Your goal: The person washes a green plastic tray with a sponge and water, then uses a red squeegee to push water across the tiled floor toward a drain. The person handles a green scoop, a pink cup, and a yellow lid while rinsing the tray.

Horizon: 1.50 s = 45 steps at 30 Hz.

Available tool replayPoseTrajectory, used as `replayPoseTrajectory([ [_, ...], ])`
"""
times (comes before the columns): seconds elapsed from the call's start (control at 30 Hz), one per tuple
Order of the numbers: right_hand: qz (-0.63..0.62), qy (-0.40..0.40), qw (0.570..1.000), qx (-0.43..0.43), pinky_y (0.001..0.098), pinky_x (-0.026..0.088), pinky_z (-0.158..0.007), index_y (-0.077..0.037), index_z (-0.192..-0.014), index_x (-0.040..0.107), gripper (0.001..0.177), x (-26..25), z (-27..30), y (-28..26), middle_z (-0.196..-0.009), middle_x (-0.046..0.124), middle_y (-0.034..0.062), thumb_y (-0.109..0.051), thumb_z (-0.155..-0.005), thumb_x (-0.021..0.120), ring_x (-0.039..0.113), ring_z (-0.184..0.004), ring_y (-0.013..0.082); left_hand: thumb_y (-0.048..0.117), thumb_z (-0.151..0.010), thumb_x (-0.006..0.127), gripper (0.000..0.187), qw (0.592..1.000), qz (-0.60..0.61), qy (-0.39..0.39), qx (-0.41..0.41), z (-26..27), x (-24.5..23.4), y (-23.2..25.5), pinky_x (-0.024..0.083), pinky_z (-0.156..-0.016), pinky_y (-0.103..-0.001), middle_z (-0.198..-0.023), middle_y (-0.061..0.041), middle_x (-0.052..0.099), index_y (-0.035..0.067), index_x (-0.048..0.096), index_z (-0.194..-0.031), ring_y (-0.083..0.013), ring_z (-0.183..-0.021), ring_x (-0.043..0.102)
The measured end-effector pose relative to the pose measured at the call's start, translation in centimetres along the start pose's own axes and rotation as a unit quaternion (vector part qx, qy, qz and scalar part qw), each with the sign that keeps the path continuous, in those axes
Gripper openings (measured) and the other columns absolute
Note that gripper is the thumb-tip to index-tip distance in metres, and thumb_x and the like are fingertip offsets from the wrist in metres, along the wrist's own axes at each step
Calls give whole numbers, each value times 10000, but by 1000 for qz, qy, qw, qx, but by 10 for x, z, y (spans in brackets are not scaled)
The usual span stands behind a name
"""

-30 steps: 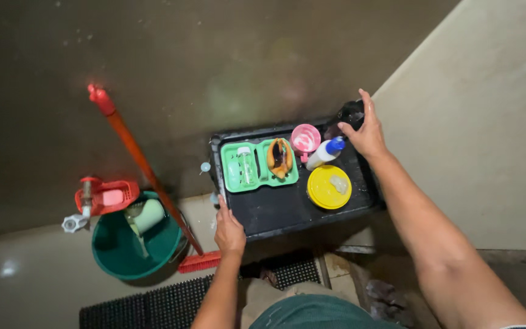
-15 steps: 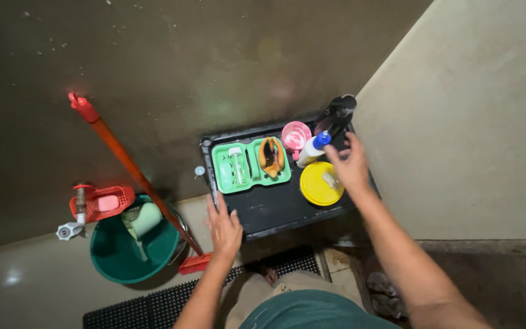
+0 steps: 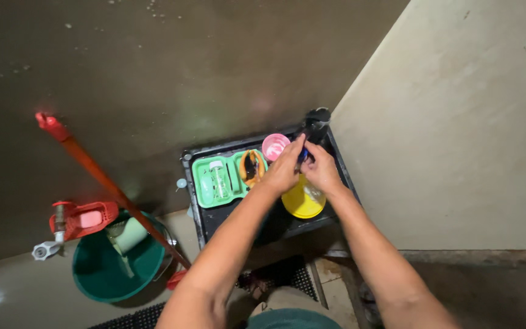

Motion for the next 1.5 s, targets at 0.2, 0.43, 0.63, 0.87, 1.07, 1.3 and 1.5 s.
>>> replayPoseTrajectory([
  [0.2, -66, 110, 992, 17, 324, 583, -787, -7, -1350, 579, 570, -40, -16, 16, -1099, 664, 160, -75, -829, 799, 667, -899, 249, -53, -797, 664, 626, 993, -99, -55, -14, -27, 21, -20, 518, -965, -477, -1325, -187, 595, 105, 518, -1385, -405, -1221, 599],
  [0.43, 3, 148, 984, -100, 375, 563, -909, -6, -1305, 559, 704, -33, -74, -16, -1092, 718, 186, -140, -705, 902, 725, -1001, 303, 55, -811, 716, 441, 995, -87, 45, 34, -37, 18, -22, 505, -906, -509, -1124, -209, 588, 31, 529, -1209, -423, -1117, 588],
  [0.63, -17, 166, 986, -24, 360, 583, -893, -25, -1264, 582, 636, -52, -80, 9, -1053, 747, 141, -144, -727, 899, 752, -986, 250, 43, -834, 721, 441, 990, -112, 79, 18, -74, 24, -19, 511, -912, -494, -1166, -204, 561, 38, 521, -1227, -430, -1155, 565],
  [0.87, -16, 130, 991, -4, 378, 553, -970, -30, -1398, 470, 787, -56, -85, 26, -1169, 717, 171, -165, -742, 885, 716, -1100, 286, 59, -804, 768, 522, 987, -109, 105, -48, -125, 31, -35, 531, -907, -505, -1208, -200, 564, 69, 524, -1266, -425, -1161, 569],
  [1.07, 62, 139, 988, -2, 457, 432, -1112, 102, -1527, 241, 1135, -61, -48, 24, -1418, 490, 309, -278, -737, 963, 526, -1315, 436, 143, -769, 825, 602, 983, -130, 38, -127, -129, 30, -45, 534, -952, -492, -1265, -200, 567, 87, 521, -1285, -407, -1204, 581],
  [1.3, 230, -168, 958, 21, 675, 126, -1167, -103, -1545, 305, 1148, 13, 90, -5, -1578, 242, 284, -341, -626, 951, 181, -1503, 461, 147, -759, 818, 783, 988, -101, 39, -112, -86, 7, -38, 508, -976, -486, -1318, -231, 537, 59, 433, -1434, -430, -1230, 553],
  [1.5, 335, -202, 920, -2, 716, 56, -1164, -112, -1540, 293, 1112, 21, 93, 7, -1614, 152, 314, -345, -655, 925, 102, -1529, 460, 93, -829, 753, 678, 982, -86, 101, -137, -4, -43, -77, 439, -1068, -475, -1402, -243, 524, 28, 471, -1442, -433, -1304, 512],
])
Point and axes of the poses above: each hand's wrist, its own z-axis away from the middle knuckle, its own x-axis out of the palm, y = z × x, the point moved 5 cm from there along -z, towards the middle knuckle
